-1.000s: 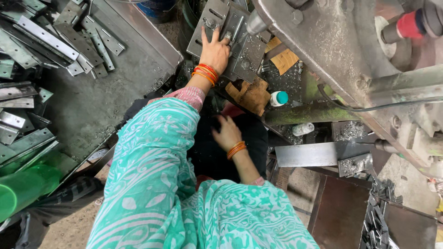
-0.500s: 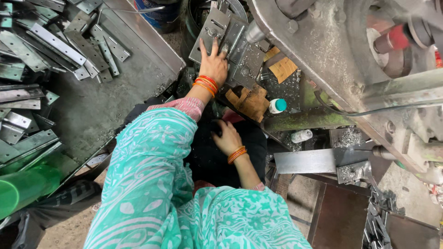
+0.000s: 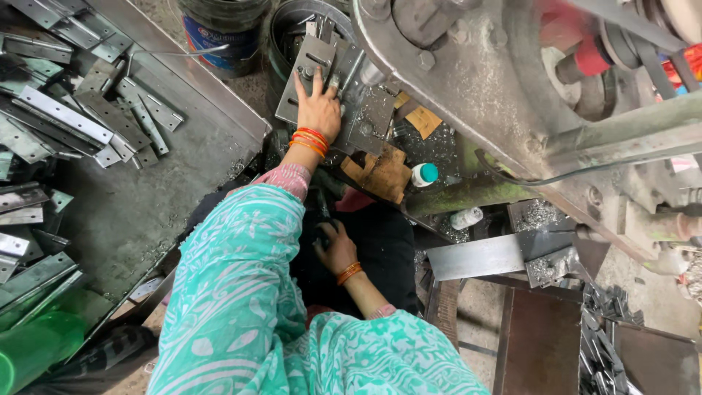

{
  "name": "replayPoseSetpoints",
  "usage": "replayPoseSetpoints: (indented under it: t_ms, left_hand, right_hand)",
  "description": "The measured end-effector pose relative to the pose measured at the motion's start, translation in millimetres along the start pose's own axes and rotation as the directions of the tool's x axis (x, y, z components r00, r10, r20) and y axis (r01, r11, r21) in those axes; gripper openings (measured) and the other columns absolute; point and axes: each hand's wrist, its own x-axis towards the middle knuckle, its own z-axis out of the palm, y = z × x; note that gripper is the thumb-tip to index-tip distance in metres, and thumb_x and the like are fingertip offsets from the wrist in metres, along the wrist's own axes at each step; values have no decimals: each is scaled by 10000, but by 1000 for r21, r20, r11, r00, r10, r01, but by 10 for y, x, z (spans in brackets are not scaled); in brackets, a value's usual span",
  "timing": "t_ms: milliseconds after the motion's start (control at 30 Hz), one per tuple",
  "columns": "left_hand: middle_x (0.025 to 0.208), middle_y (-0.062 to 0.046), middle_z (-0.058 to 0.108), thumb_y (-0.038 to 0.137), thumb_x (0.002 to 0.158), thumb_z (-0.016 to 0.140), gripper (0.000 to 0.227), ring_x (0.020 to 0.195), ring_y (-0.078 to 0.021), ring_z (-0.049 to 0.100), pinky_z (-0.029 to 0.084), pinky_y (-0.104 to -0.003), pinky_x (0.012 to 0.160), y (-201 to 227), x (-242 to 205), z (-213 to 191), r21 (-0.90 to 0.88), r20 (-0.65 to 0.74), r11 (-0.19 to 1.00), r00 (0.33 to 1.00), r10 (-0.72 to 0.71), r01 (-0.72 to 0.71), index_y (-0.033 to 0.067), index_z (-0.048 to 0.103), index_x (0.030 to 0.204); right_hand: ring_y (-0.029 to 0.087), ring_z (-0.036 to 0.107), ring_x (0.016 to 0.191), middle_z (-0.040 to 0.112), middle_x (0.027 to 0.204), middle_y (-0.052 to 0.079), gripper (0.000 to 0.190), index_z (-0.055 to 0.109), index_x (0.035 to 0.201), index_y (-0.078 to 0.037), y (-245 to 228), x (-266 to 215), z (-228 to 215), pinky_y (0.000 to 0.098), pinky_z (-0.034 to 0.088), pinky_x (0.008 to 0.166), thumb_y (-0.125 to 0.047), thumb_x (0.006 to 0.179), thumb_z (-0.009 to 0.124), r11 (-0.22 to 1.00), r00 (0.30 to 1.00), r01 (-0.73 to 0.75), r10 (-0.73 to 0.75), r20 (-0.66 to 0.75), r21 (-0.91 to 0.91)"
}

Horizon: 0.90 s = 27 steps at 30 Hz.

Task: The person repeatedly picks up small metal brackets from a pile, places them under a drill press, and operates the machine to drill holes. After each drilling cycle, the person removes the bracket and places it back into the pile. The process is repeated continuously throughout the clip.

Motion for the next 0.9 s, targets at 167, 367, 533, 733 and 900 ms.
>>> replayPoseSetpoints:
  t_ms: [167, 367, 533, 733, 900]
  left_hand:
    - [1456, -11, 584, 317, 1000, 470, 392, 1510, -362, 255, 14, -780, 1137, -65, 73, -63, 8, -41, 1000, 999, 9, -9, 117, 783, 1125]
    - [1338, -45, 642, 271, 993, 487, 350, 1448, -346, 345, 49, -770, 1158, -44, -118, -277, 91, 40, 994, 997, 61, -65, 128, 793, 1088]
    - [1300, -52, 654, 266, 956, 527, 307, 1384, -315, 413, 109, -734, 1184, -56, -537, -522, 83, 142, 987, 982, 122, -135, 152, 792, 1062]
    - [1325, -24, 648, 299, 941, 541, 309, 1396, -313, 404, 148, -717, 1185, -41, -1104, -586, 220, 112, 928, 952, 283, -302, 147, 787, 1050]
    - [1307, -47, 655, 288, 883, 543, 305, 1357, -322, 430, 198, -700, 1135, -62, -1080, -549, 343, -39, 893, 945, 324, -291, 158, 786, 1017]
  right_hand:
    - [468, 672, 983, 568, 1344, 215, 472, 619, 1253, -220, -75, 180, -167, 525, 575, 812, -250, 807, 772, 999, 995, -36, 39, 89, -30]
    - [434, 663, 1052, 627, 1218, 223, 509, 609, 1317, -163, -275, 496, -737, 501, 555, 894, -307, 844, 732, 996, 976, 2, 19, 216, -93]
    - [420, 669, 1057, 656, 1139, 239, 496, 632, 1316, -185, -456, 635, -949, 496, 547, 911, -341, 853, 714, 992, 954, -42, 76, 291, -123]
    - [419, 672, 1072, 712, 1108, 235, 387, 702, 1201, -186, -544, 584, -1033, 487, 540, 935, -349, 850, 715, 998, 969, 26, -11, 246, -56]
    - [409, 675, 1070, 722, 1093, 235, 382, 708, 1186, -170, -442, 622, -928, 481, 537, 935, -342, 845, 706, 998, 970, 13, 1, 242, -57]
